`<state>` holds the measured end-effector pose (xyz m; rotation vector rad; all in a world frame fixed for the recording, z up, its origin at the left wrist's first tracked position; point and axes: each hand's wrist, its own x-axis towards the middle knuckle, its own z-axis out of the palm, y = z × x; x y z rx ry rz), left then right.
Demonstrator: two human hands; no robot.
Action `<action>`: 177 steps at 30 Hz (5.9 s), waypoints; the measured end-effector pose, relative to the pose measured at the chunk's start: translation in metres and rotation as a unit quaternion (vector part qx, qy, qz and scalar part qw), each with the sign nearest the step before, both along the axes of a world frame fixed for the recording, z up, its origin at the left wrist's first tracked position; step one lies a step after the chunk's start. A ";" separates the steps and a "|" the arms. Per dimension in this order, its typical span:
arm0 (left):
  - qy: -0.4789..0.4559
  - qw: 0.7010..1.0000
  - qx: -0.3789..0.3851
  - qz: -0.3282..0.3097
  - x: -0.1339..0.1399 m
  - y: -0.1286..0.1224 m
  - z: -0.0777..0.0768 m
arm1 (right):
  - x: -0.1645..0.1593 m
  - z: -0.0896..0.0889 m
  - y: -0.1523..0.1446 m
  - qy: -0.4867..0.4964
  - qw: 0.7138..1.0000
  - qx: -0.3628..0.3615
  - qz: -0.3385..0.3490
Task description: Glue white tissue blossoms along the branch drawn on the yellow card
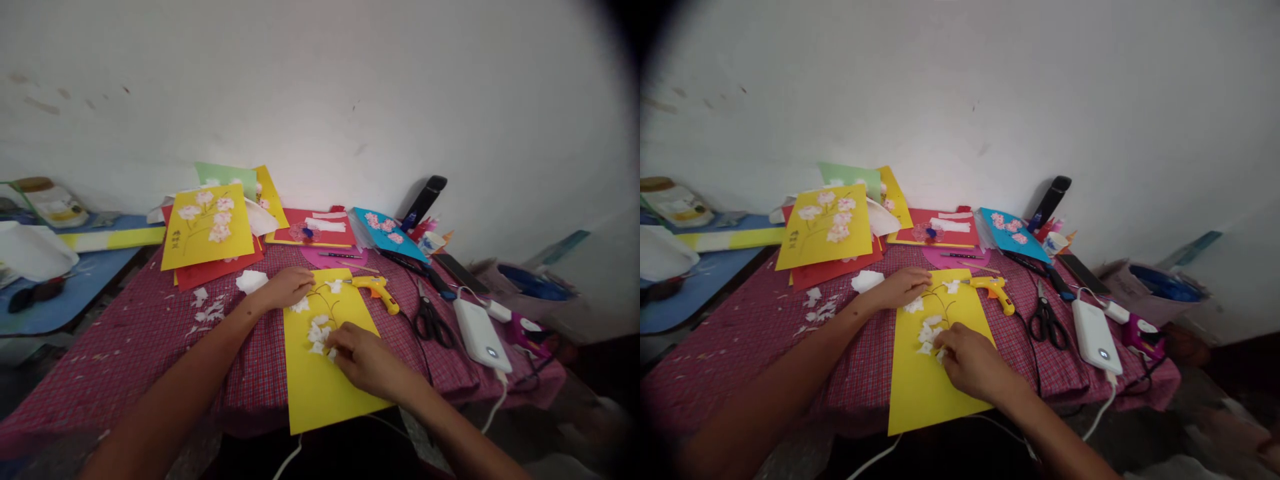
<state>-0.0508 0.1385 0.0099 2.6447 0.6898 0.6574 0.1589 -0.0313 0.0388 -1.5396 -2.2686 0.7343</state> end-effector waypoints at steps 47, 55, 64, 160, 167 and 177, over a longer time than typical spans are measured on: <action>-0.189 0.915 -0.356 -0.008 0.029 -0.033 0.008 | 0.001 -0.004 0.066 0.382 0.907 -0.099 -0.150; -0.203 0.902 -0.380 -0.042 0.031 -0.032 0.002 | 0.004 -0.014 0.071 0.325 0.925 -0.089 -0.174; -0.208 0.942 -0.254 0.067 0.027 -0.025 0.009 | 0.018 0.018 0.105 0.182 0.972 -0.014 -0.149; 0.057 0.996 0.016 0.061 0.008 -0.013 0.008 | 0.001 0.008 0.073 -0.117 0.989 0.057 0.076; 0.042 0.995 0.020 0.085 0.009 -0.012 0.006 | 0.001 -0.003 0.078 -0.089 0.990 0.049 0.094; 0.004 0.996 0.002 0.088 0.011 -0.011 0.002 | 0.009 -0.011 0.080 0.018 0.997 0.044 0.053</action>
